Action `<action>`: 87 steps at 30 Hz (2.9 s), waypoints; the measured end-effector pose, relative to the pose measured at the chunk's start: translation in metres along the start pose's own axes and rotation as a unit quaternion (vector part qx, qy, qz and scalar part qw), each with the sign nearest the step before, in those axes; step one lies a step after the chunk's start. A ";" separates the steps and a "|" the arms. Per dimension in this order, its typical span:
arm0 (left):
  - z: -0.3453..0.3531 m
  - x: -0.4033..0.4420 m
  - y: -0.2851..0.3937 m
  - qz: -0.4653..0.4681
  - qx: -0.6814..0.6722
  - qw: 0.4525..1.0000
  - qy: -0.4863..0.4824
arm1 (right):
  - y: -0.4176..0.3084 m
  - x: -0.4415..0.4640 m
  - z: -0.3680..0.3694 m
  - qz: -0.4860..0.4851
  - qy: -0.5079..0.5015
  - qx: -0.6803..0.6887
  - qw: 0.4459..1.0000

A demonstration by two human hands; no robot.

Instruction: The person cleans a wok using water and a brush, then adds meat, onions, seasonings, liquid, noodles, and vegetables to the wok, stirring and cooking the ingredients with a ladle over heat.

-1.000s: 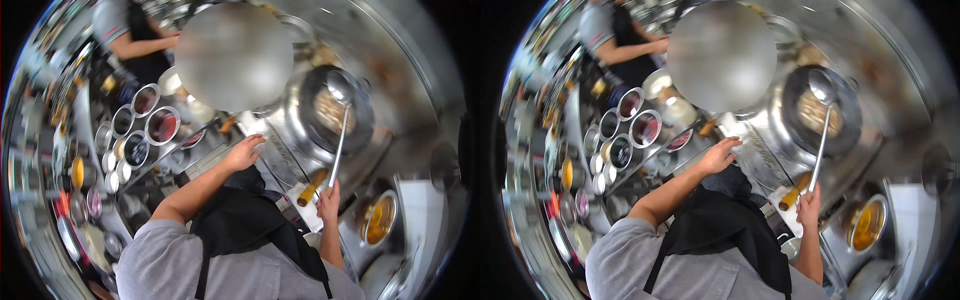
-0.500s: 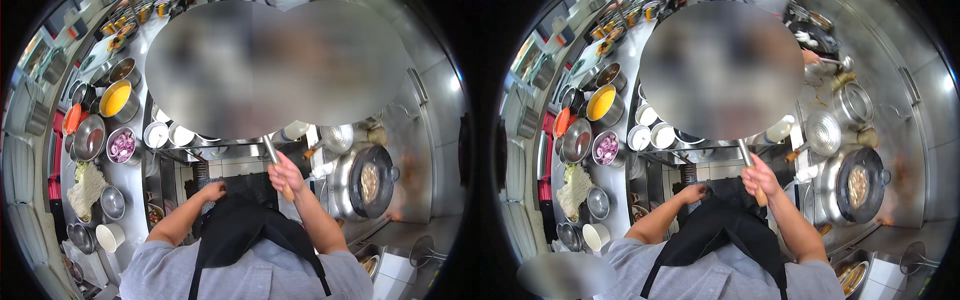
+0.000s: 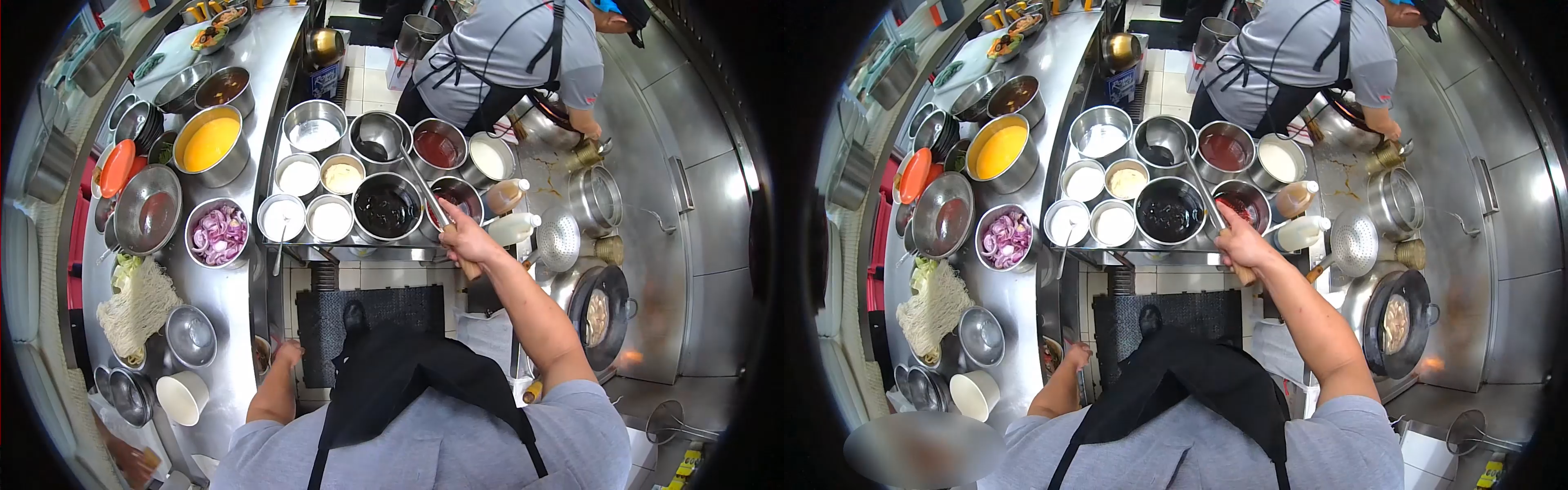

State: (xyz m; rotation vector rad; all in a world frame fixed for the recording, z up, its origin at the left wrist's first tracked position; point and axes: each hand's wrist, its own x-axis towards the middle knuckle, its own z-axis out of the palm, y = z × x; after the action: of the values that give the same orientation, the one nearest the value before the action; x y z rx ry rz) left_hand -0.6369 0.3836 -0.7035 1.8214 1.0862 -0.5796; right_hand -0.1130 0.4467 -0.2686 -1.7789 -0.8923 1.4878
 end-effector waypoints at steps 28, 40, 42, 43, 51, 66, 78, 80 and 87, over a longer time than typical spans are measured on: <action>-0.084 0.041 0.124 -0.136 -0.293 0.946 -0.013 | 0.026 -0.040 -0.005 -0.036 -0.128 0.478 0.868; -0.103 0.097 0.367 0.172 -0.229 0.952 -0.108 | 0.129 -0.369 -0.097 -0.202 0.079 0.525 0.823; -0.104 0.112 0.439 0.245 -0.237 0.937 -0.080 | 0.156 -0.425 -0.106 -0.198 0.177 0.493 0.828; -0.104 0.119 0.475 0.299 -0.261 0.916 -0.052 | 0.168 -0.449 -0.111 -0.194 0.221 0.473 0.831; -0.076 0.179 0.678 0.331 -0.288 0.862 0.254 | 0.298 -0.525 -0.198 0.088 0.523 0.155 0.833; -0.063 0.177 0.724 0.285 -0.169 0.864 0.379 | 0.404 -0.482 -0.216 -0.044 0.488 0.474 0.732; -0.182 0.053 0.867 0.550 -0.341 0.759 0.071 | 0.350 -0.438 -0.179 0.086 0.577 0.334 0.741; -0.168 0.047 0.898 0.539 -0.321 0.778 -0.030 | 0.386 -0.444 -0.209 -0.107 0.483 0.532 0.687; -0.028 0.104 0.973 0.586 0.066 0.806 -0.045 | 0.342 -0.429 -0.216 0.308 0.640 0.031 0.704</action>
State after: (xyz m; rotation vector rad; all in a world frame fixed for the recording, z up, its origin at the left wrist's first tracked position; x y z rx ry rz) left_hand 0.2536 0.2588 -0.3161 2.1343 -0.2773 0.0361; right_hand 0.0787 -0.1104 -0.2821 -2.4899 0.5158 0.2002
